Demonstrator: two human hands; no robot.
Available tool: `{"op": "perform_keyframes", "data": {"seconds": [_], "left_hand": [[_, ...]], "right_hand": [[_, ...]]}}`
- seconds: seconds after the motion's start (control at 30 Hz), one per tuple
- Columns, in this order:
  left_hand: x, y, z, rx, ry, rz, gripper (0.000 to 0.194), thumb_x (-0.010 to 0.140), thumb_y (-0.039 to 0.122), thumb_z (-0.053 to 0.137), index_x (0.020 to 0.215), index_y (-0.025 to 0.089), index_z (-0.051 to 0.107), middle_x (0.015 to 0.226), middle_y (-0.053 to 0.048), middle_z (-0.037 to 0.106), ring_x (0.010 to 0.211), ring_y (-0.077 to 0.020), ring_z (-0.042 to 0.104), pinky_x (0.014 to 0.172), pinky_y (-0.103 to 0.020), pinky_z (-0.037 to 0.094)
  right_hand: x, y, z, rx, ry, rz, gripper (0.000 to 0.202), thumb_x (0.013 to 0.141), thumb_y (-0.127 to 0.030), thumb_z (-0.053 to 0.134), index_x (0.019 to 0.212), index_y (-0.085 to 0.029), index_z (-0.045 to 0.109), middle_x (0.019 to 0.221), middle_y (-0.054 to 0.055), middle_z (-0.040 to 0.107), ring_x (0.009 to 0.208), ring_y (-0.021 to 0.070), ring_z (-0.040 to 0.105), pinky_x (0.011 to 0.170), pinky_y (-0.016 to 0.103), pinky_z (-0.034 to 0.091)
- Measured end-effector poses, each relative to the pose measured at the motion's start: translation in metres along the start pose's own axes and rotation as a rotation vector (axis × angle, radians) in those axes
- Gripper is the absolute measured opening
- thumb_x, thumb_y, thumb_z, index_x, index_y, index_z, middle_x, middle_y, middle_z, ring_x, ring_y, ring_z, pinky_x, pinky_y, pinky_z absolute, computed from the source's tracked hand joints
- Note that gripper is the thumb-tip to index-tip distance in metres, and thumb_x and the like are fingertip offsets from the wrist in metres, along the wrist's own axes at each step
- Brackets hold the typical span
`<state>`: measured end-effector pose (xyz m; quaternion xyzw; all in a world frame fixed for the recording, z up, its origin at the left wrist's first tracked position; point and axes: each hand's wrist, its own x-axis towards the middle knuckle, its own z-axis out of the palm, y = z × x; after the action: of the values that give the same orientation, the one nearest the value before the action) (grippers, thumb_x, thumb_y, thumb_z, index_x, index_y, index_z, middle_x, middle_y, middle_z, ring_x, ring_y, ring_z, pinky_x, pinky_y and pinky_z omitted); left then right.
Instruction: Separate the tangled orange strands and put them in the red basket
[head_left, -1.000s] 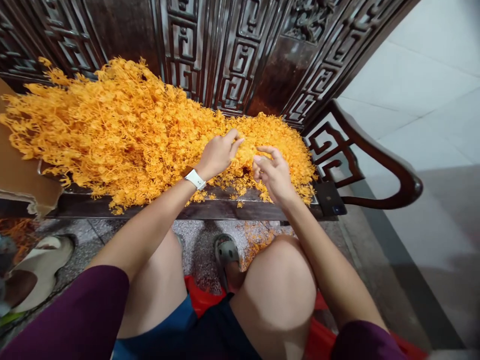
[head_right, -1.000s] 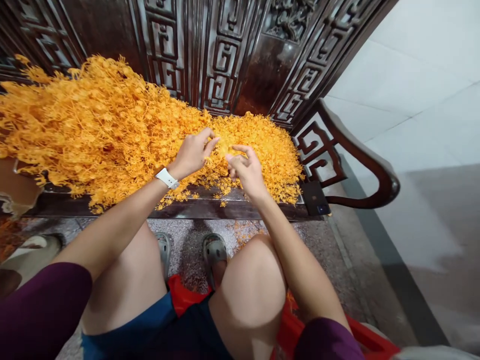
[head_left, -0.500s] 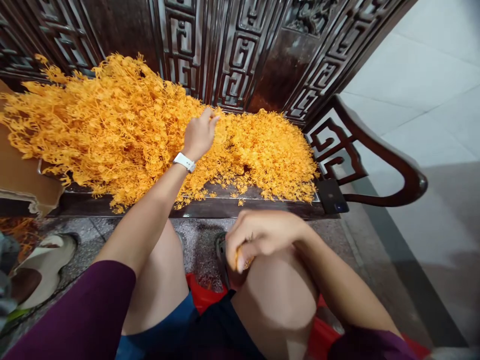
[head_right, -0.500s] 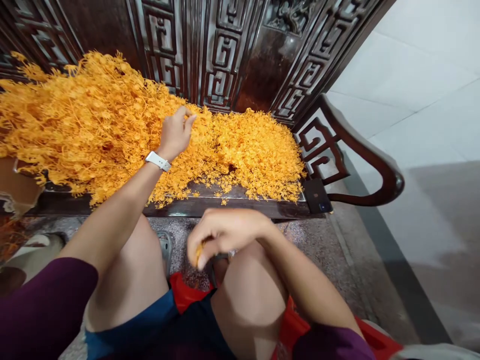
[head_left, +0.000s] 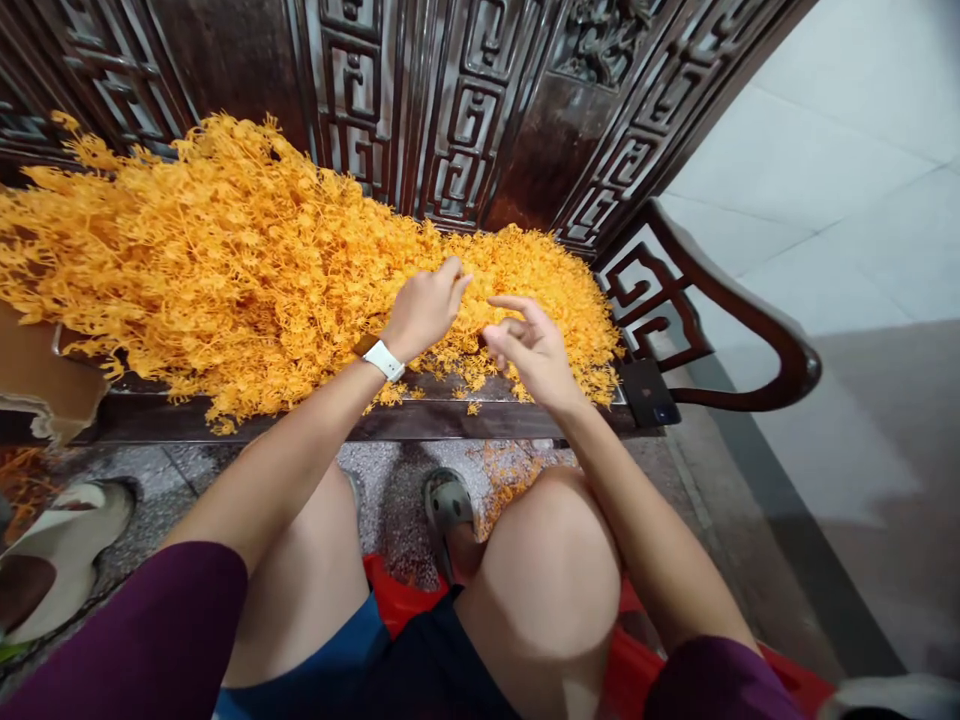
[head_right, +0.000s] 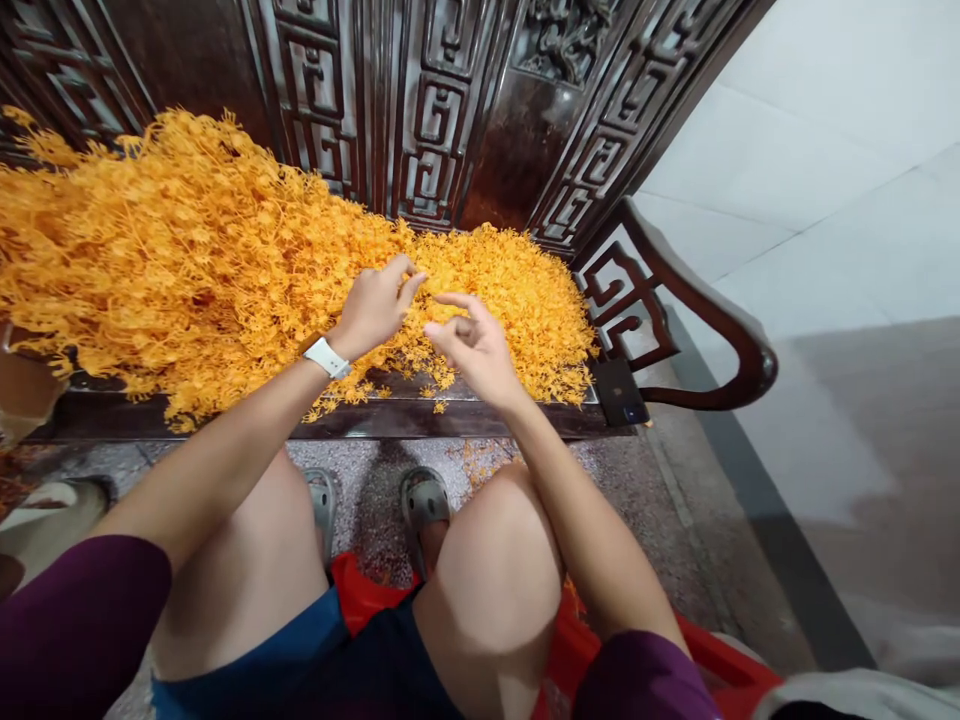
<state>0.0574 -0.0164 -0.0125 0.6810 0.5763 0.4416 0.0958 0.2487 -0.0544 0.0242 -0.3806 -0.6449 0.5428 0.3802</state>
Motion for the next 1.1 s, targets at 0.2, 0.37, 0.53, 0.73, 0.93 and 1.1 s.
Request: {"op": "perform_keyframes", "data": {"seconds": [0.2, 0.37, 0.53, 0.73, 0.93, 1.1], "left_hand": [[-0.011, 0.014, 0.008, 0.126, -0.100, 0.050, 0.023, 0.107, 0.037, 0.052, 0.107, 0.020, 0.068, 0.068, -0.005, 0.061, 0.062, -0.0209, 0.055, 0.061, -0.032, 0.031], [0.006, -0.006, 0.003, 0.035, 0.016, 0.029, 0.023, 0.106, 0.037, 0.052, 0.103, 0.020, 0.067, 0.061, -0.001, 0.053, 0.056, -0.0190, 0.048, 0.061, -0.033, 0.029], [0.025, -0.049, -0.004, -0.064, 0.197, -0.109, 0.016, 0.100, 0.034, 0.060, 0.090, 0.022, 0.062, 0.061, 0.000, 0.052, 0.058, -0.0179, 0.047, 0.062, -0.032, 0.029], [0.030, -0.053, -0.008, -0.378, 0.206, -0.241, 0.020, 0.096, 0.033, 0.063, 0.080, 0.022, 0.056, 0.057, 0.004, 0.044, 0.050, -0.0129, 0.038, 0.053, -0.028, 0.026], [0.014, -0.007, -0.002, -0.585, 0.021, -0.239, 0.021, 0.096, 0.036, 0.061, 0.080, 0.023, 0.055, 0.051, 0.007, 0.037, 0.043, -0.0113, 0.029, 0.046, -0.027, 0.017], [-0.003, 0.017, 0.004, -0.582, -0.102, -0.116, 0.023, 0.097, 0.040, 0.062, 0.084, 0.022, 0.058, 0.055, 0.006, 0.041, 0.045, -0.0104, 0.032, 0.046, -0.026, 0.020]], "right_hand": [[-0.001, 0.012, -0.002, -0.230, -0.130, -0.130, 0.014, 0.098, -0.035, 0.070, 0.101, -0.023, 0.063, 0.070, -0.004, 0.052, 0.061, 0.0111, 0.046, 0.060, 0.028, 0.037], [-0.022, -0.013, 0.012, -0.194, -0.656, -0.104, 0.011, 0.100, -0.027, 0.067, 0.093, -0.019, 0.067, 0.081, 0.000, 0.066, 0.073, 0.0118, 0.059, 0.071, 0.027, 0.045], [-0.042, -0.032, 0.035, 0.071, -1.484, 0.150, 0.016, 0.095, -0.031, 0.076, 0.098, -0.015, 0.073, 0.091, 0.006, 0.075, 0.083, 0.0146, 0.070, 0.078, 0.026, 0.052], [-0.010, -0.024, -0.012, 0.512, -0.148, 0.033, 0.035, 0.092, -0.059, 0.070, 0.095, -0.024, 0.069, 0.060, -0.005, 0.052, 0.054, 0.0116, 0.043, 0.058, 0.026, 0.042], [0.004, -0.001, -0.027, 0.639, 0.105, 0.348, 0.027, 0.089, -0.040, 0.073, 0.101, -0.018, 0.063, 0.061, -0.007, 0.049, 0.050, 0.0083, 0.037, 0.050, 0.022, 0.031], [0.002, 0.010, -0.006, 0.442, 0.005, 0.288, 0.038, 0.088, -0.049, 0.079, 0.106, -0.023, 0.057, 0.079, -0.001, 0.070, 0.059, 0.0100, 0.057, 0.053, 0.022, 0.041]]}}
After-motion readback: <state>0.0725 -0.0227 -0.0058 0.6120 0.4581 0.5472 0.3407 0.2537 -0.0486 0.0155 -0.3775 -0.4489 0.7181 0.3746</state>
